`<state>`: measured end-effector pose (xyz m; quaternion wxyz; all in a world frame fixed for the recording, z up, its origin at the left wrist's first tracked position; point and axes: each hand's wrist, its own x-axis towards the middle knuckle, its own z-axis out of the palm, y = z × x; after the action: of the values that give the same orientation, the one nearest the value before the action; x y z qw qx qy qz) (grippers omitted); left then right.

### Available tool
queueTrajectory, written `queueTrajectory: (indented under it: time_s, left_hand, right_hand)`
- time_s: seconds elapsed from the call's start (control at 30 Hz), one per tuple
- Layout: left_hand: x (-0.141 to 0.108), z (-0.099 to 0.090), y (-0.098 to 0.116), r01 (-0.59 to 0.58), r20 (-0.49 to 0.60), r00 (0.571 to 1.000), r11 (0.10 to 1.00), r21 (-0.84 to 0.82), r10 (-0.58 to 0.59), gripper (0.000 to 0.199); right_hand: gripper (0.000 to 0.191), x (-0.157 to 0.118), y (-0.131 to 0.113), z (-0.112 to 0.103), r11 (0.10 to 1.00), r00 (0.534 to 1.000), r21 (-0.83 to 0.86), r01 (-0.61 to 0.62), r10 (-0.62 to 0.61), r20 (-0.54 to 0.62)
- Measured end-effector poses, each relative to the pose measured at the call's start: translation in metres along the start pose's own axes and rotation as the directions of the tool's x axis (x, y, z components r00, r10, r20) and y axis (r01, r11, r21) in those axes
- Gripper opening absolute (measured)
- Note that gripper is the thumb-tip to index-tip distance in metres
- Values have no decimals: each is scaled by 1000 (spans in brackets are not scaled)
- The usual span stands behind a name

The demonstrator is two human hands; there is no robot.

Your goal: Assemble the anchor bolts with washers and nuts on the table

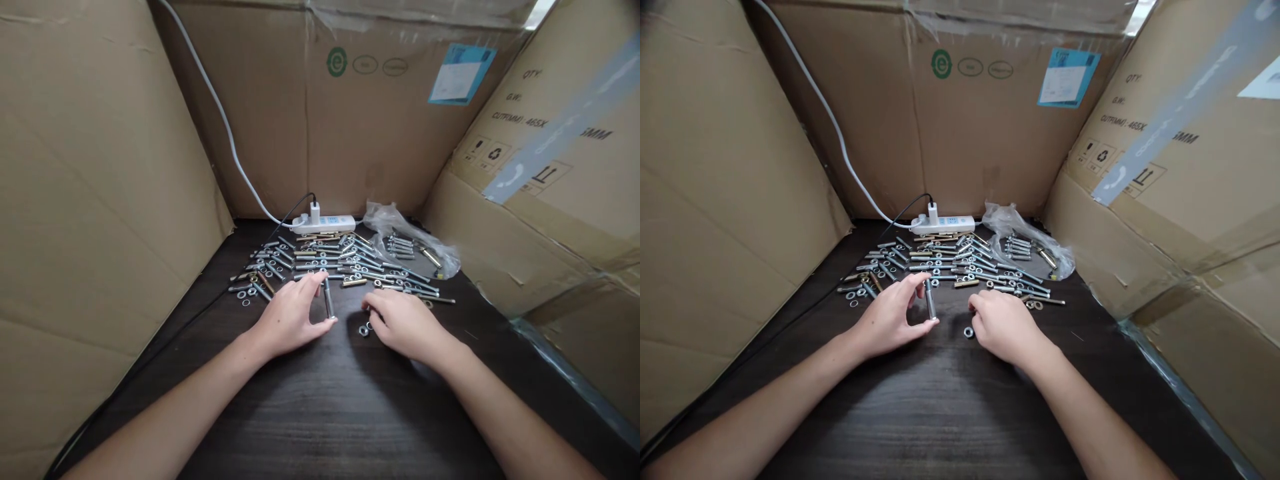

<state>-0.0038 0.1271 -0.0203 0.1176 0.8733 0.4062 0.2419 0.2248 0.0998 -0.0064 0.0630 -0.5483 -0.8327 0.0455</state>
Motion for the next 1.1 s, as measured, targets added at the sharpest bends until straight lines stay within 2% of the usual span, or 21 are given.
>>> queueTrajectory:
  time_s: [0.13, 0.4, 0.77, 0.93, 1.1]
  left_hand:
    - [0, 0, 0, 22, 14, 1000, 1000, -22, -22, 69]
    - [0, 0, -1, 24, 24, 999, 999, -43, -23, 68]
    - [0, 0, -1, 35, 74, 997, 998, -43, -32, 66]
    - [0, 2, -2, 24, 80, 997, 998, -59, -19, 65]
    - [-1, 3, -3, 10, 82, 997, 998, -65, -4, 66]
  right_hand:
    - [17, -5, 3, -2, 999, 998, 42, 0, -3, 68]
    - [11, -3, 13, 8, 997, 995, 71, -22, 15, 96]
    - [13, -3, 9, 8, 991, 996, 135, -21, 10, 83]
    - [7, -2, 7, 9, 989, 994, 136, -59, 46, 95]
    - [4, 0, 7, 10, 988, 997, 147, -42, 32, 73]
